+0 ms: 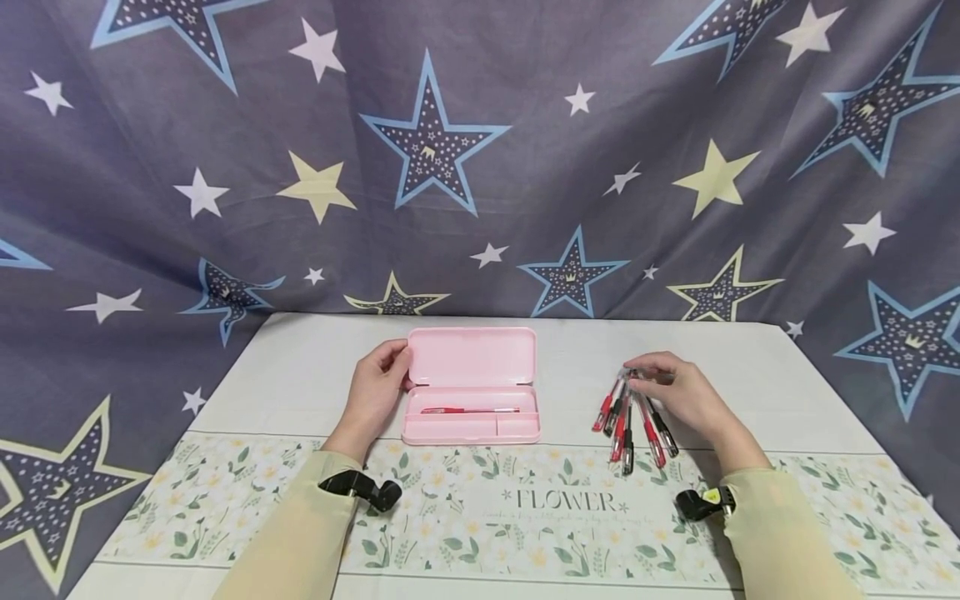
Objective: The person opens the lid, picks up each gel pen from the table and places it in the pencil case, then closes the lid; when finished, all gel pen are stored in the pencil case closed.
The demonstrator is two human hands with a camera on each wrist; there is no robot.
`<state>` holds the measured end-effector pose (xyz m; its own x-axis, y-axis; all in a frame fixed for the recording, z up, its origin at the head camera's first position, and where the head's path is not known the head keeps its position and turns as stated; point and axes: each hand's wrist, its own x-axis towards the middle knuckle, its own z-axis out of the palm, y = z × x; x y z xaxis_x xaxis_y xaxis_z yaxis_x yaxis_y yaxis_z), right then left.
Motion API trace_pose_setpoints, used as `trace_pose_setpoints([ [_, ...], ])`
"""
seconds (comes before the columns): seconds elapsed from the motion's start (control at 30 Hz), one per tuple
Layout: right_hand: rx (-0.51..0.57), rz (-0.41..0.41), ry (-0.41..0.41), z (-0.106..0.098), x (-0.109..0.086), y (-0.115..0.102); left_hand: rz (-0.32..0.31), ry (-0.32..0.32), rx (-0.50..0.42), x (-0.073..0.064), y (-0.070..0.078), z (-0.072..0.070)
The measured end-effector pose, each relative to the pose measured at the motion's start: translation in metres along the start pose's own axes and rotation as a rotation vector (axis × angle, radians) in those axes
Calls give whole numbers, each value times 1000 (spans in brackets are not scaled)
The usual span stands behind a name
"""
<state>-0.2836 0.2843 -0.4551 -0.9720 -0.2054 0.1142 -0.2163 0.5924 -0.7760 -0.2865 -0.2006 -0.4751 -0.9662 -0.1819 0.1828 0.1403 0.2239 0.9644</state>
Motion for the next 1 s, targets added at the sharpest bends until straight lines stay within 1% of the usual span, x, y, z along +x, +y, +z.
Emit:
trace_pose_setpoints([
  [0.13,22,-40,-42,0,-1,3,-1,4,3,0,0,0],
  [0.27,5,-69,-78,0,0,5,2,6,-1,0,-1,1],
  [0.5,-9,-64,-121,1,0,5,4,-6,2,-1,0,0],
  [0.83,25,-69,-112,0,1,6,3,-13,7,-2,2,-1],
  [1.0,11,-52,-89,1,0,4,-2,-14,13,-2,4,-1],
])
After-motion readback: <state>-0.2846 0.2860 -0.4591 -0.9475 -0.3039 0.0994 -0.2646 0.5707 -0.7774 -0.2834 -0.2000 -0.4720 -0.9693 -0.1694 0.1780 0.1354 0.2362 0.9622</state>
